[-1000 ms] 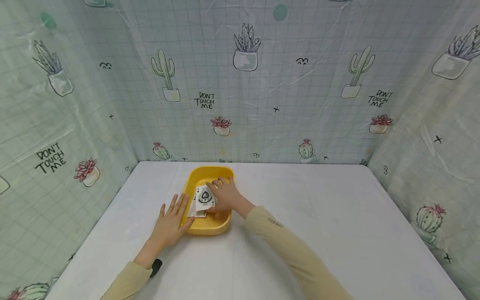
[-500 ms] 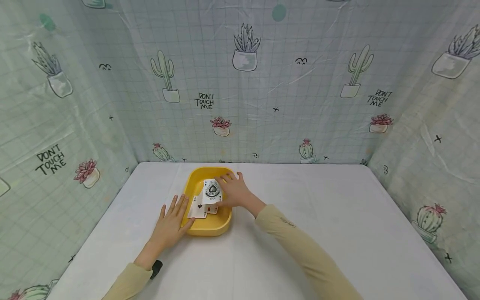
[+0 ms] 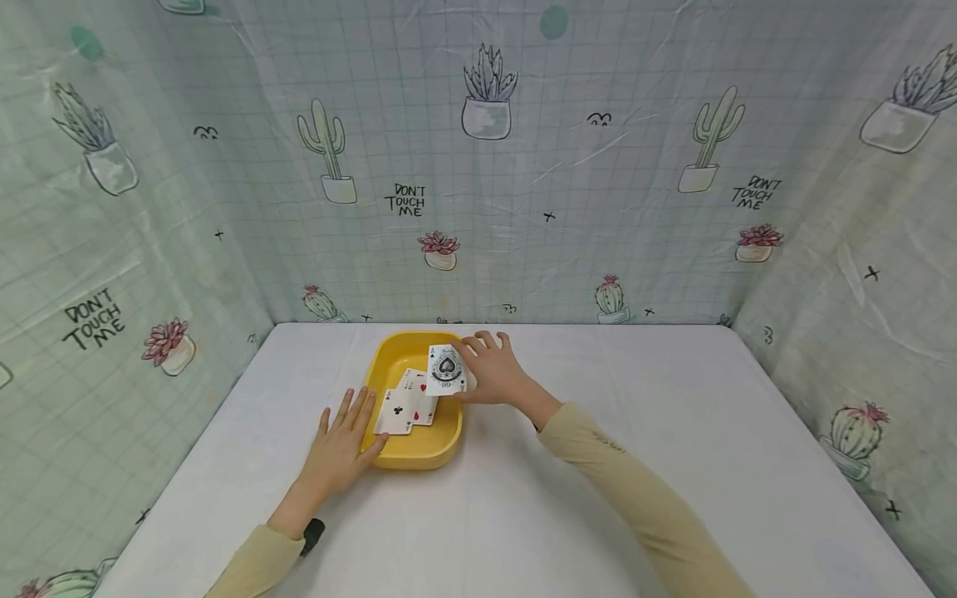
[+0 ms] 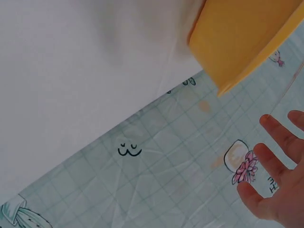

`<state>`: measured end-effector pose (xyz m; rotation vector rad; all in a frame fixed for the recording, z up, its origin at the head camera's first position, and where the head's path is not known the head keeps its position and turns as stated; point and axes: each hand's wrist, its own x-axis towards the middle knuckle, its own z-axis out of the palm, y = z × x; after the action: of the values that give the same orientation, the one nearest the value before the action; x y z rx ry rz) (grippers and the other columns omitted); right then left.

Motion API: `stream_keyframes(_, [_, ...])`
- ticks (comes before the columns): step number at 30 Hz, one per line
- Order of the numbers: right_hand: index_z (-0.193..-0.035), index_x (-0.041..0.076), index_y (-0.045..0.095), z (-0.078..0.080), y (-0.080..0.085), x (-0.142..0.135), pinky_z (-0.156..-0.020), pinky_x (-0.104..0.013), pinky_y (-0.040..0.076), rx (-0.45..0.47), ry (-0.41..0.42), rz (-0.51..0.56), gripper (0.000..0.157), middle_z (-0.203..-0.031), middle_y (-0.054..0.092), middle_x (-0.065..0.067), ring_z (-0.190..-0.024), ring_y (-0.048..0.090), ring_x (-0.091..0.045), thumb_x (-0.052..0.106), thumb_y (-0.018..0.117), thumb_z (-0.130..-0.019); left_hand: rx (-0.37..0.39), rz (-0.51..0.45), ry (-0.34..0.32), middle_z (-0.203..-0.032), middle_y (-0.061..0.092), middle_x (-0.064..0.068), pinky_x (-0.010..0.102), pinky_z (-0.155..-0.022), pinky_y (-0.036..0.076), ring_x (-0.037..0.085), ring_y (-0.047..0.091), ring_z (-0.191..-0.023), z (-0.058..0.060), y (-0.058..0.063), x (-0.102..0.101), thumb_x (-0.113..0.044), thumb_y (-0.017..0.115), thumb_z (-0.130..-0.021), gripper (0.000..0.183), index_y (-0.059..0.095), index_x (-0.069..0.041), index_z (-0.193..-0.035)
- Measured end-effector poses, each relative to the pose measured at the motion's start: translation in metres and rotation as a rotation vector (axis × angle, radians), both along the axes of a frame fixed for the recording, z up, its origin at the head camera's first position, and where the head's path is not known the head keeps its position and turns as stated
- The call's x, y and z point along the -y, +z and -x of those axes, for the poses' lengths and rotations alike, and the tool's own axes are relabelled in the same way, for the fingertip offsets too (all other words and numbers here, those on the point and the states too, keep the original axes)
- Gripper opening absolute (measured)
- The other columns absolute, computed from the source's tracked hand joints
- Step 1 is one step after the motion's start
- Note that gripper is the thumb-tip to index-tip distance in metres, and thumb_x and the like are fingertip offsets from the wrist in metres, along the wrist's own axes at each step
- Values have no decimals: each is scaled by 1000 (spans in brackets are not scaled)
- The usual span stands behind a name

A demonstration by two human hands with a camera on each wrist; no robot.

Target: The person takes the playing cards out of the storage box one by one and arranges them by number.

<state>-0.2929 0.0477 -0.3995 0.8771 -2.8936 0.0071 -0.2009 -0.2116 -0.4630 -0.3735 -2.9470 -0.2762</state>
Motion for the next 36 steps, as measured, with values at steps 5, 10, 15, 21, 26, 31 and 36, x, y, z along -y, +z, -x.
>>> stream_keyframes(5, [-140,18,27,0,-2,-16,-102,-54,21,-17,-13,7,88,-135,41,-3,-126,31,-26,58,62,-70,8,8,1,-150,17,12,60,-106,11,33,9,-138,2,-1,1,-51,36,-90,71,16,-9,-143])
stream_keyframes(10, [-140,18,27,1,-5,-33,-101,-54,23,-44,-31,-19,88,-135,41,-2,-125,31,-26,61,59,-71,3,9,2,-150,17,12,60,-106,11,33,9,-138,1,0,1,-50,36,-90,71,17,-9,-143])
stream_keyframes(15, [-140,17,28,3,-7,-49,-101,-55,23,-36,-42,-4,88,-135,41,-4,-125,31,-27,60,60,-71,1,6,2,-149,18,13,60,-106,11,34,9,-138,0,0,1,-50,37,-90,70,18,-8,-143])
stream_keyframes(21, [-140,16,27,8,-12,-64,-102,-57,21,-25,-62,-2,87,-136,40,-6,-126,30,-29,58,61,-72,-20,4,0,-148,20,14,61,-105,13,34,11,-138,0,-1,0,-50,38,-90,70,20,-7,-142])
stream_keyframes(26, [-140,16,28,15,-22,-71,-101,-58,21,-20,-74,-41,87,-135,41,-7,-126,31,-30,58,62,-72,-36,-1,0,-148,21,13,61,-105,14,34,12,-137,1,-2,0,-49,38,-90,69,22,-8,-142])
stream_keyframes(31, [-139,14,30,23,-36,-78,-100,-58,22,-10,-92,-79,87,-134,42,-7,-124,32,-29,58,61,-71,-34,-6,1,-148,20,13,60,-105,13,34,12,-137,1,-3,-1,-48,39,-90,69,21,-8,-142])
stream_keyframes(36, [-139,14,31,29,-47,-83,-100,-57,22,4,-119,-86,86,-134,42,-8,-124,32,-29,58,61,-72,-30,-13,-2,-148,20,14,61,-105,13,34,13,-137,-1,-2,-1,-50,38,-90,69,22,-7,-142])
